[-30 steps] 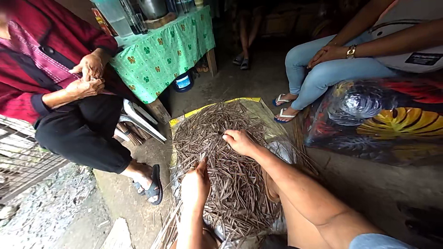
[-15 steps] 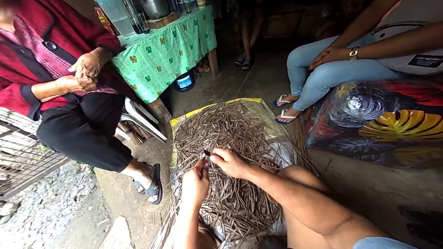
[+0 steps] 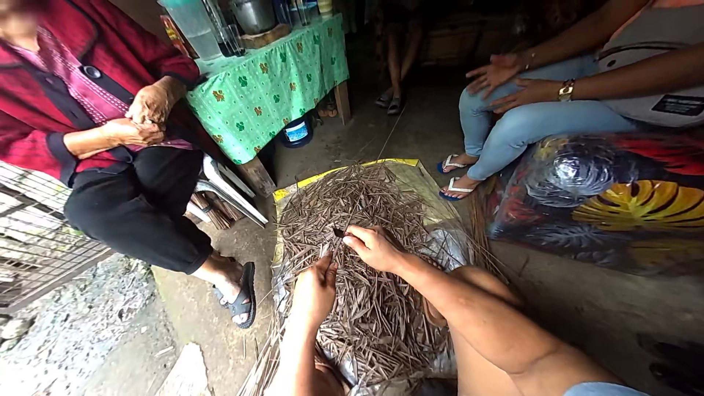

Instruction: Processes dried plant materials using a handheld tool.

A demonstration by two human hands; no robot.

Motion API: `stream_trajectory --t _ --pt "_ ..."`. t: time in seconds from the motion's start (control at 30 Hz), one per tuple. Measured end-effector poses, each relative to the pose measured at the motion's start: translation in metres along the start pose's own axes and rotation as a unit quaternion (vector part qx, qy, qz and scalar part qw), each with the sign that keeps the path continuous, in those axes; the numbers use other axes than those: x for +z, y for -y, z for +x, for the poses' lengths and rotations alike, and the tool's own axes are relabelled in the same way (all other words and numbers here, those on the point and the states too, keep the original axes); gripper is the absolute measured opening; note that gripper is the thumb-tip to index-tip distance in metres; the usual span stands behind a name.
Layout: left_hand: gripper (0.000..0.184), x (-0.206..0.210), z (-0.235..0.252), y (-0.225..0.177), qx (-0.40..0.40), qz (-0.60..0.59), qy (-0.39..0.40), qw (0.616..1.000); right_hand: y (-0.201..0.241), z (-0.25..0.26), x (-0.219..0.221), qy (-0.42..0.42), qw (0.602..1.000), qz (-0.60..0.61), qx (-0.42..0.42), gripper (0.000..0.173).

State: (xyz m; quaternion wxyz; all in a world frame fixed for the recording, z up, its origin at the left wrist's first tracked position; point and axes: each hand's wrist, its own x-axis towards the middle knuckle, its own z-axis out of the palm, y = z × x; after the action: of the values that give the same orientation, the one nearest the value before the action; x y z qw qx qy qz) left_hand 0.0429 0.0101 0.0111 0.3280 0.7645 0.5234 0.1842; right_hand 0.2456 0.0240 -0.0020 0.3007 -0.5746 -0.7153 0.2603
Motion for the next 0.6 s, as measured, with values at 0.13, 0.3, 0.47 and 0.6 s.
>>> stream_trajectory --t 0.13,0.3,0.47,0.6 --pt "0.036 -0.001 -0.005 0.002 0.005 0.019 -0.002 1.0 -0.01 0.01 -0.015 -0.057 0.996 0.014 0.064 0.033" --pt "0.036 -0.002 -0.008 0.005 0.015 0.019 -0.015 1.0 -0.021 0.02 -0.029 -0.112 0.983 0.086 0.116 0.035" --pt "0.038 -0.001 -0.005 0.004 0.005 0.031 -0.01 0.999 0.004 0.004 -0.017 0.028 0.927 0.331 0.172 0.033" --pt "0.037 0.0 -0.002 0.006 0.002 0.027 -0.013 1.0 0.016 -0.003 -0.006 0.106 0.924 0.337 0.146 0.027"
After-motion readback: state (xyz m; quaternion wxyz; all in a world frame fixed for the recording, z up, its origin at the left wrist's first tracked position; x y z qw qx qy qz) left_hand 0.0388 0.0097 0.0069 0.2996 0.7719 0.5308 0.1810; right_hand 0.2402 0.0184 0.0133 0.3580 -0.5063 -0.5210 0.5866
